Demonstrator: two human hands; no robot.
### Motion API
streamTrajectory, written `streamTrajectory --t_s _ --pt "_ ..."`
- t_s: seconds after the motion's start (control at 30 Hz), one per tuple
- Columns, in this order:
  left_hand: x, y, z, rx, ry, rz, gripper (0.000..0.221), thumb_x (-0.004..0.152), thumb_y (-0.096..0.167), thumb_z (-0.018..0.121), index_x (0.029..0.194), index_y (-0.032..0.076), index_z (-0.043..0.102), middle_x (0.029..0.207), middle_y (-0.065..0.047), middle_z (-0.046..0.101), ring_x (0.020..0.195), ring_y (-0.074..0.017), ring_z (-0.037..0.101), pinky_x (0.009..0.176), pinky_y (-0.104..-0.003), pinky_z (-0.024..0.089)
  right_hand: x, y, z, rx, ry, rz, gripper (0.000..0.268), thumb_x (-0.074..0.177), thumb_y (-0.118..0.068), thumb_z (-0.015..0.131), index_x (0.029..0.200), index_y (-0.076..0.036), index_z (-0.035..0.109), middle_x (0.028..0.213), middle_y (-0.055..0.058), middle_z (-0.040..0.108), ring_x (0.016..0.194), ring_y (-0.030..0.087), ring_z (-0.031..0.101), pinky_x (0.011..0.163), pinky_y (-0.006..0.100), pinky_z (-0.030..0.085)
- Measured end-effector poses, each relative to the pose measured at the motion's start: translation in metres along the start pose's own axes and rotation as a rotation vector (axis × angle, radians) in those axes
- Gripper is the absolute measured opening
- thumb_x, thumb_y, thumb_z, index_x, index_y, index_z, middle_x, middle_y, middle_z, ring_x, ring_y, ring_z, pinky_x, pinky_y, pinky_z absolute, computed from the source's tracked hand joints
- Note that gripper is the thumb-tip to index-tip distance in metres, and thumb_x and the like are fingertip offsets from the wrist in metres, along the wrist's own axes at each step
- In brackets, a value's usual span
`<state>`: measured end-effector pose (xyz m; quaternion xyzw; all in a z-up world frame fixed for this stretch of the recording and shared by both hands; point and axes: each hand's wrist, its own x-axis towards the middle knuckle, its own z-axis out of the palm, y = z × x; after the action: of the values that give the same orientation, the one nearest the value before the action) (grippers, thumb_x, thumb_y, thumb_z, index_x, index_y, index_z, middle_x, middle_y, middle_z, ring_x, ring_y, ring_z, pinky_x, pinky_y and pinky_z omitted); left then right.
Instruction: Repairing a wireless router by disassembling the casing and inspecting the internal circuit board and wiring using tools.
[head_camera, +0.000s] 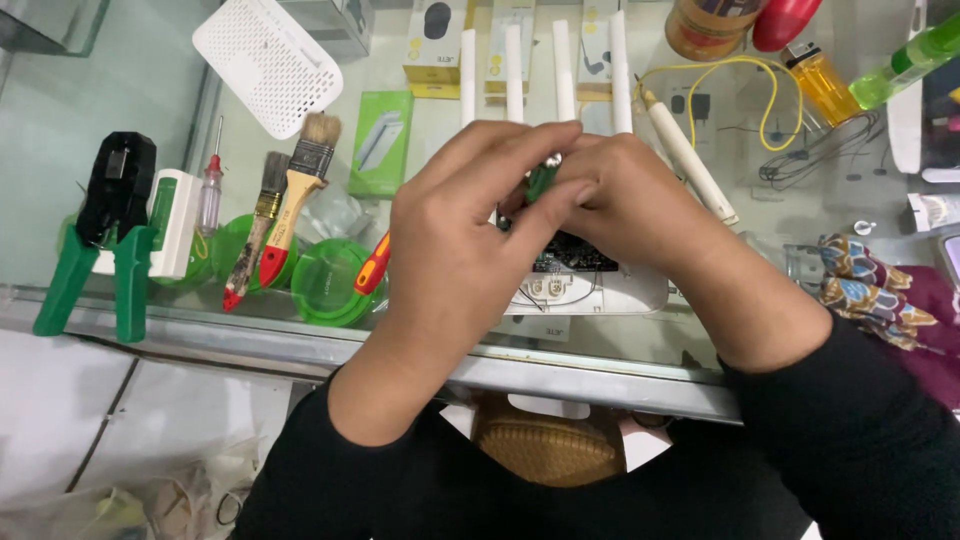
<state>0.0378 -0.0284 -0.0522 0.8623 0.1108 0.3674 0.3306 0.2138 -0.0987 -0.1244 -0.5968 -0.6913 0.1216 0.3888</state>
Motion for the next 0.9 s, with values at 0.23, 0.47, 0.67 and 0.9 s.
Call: streamTrajectory --t_s 0.23,0.47,0.67,0.9 --pt "0.001 -0.008 -0.006 0.265 -0.029 0.148 0.016 0.106 0.008 0.055 0.118 0.004 0.064 0.107 -0.008 0.075 0.094 -0.0266 0.073 0.076 -0.038 0.054 0.005 -0.007 0.003 0.002 0.026 -0.023 0.012 0.097 -0.014 0.071 0.089 -0.005 0.072 0.09 0.007 0.07 0.084 0.02 0.07 0.07 0.033 0.048" --pt "-0.005 -0.015 0.001 0.552 -0.124 0.275 0.04 0.097 0.005 0.059 0.137 0.004 0.055 0.113 -0.006 0.072 0.088 -0.0259 0.071 0.07 -0.039 0.055 0.002 -0.004 0.006 -0.003 0.051 -0.007 0.008 0.09 -0.004 0.067 0.083 -0.006 0.07 0.087 0.009 0.066 0.082 0.022 0.066 0.069 0.034 0.047" --pt "-0.007 -0.012 0.01 0.827 0.066 0.326 0.04 0.104 0.04 0.079 0.125 0.007 0.071 0.113 -0.002 0.081 0.092 -0.0123 0.079 0.073 -0.028 0.061 0.001 0.001 0.008 -0.068 0.058 -0.042 0.013 0.076 0.004 0.06 0.08 -0.004 0.07 0.089 0.013 0.07 0.085 0.028 0.069 0.069 0.038 0.051" --pt "-0.003 -0.021 0.0 0.569 -0.078 0.247 0.041 0.103 0.0 0.065 0.142 0.01 0.058 0.132 -0.011 0.076 0.097 -0.0263 0.079 0.076 -0.042 0.063 0.005 0.001 0.006 -0.042 0.018 -0.006 0.007 0.087 -0.013 0.075 0.092 -0.008 0.074 0.098 0.011 0.072 0.093 0.029 0.068 0.074 0.039 0.05"
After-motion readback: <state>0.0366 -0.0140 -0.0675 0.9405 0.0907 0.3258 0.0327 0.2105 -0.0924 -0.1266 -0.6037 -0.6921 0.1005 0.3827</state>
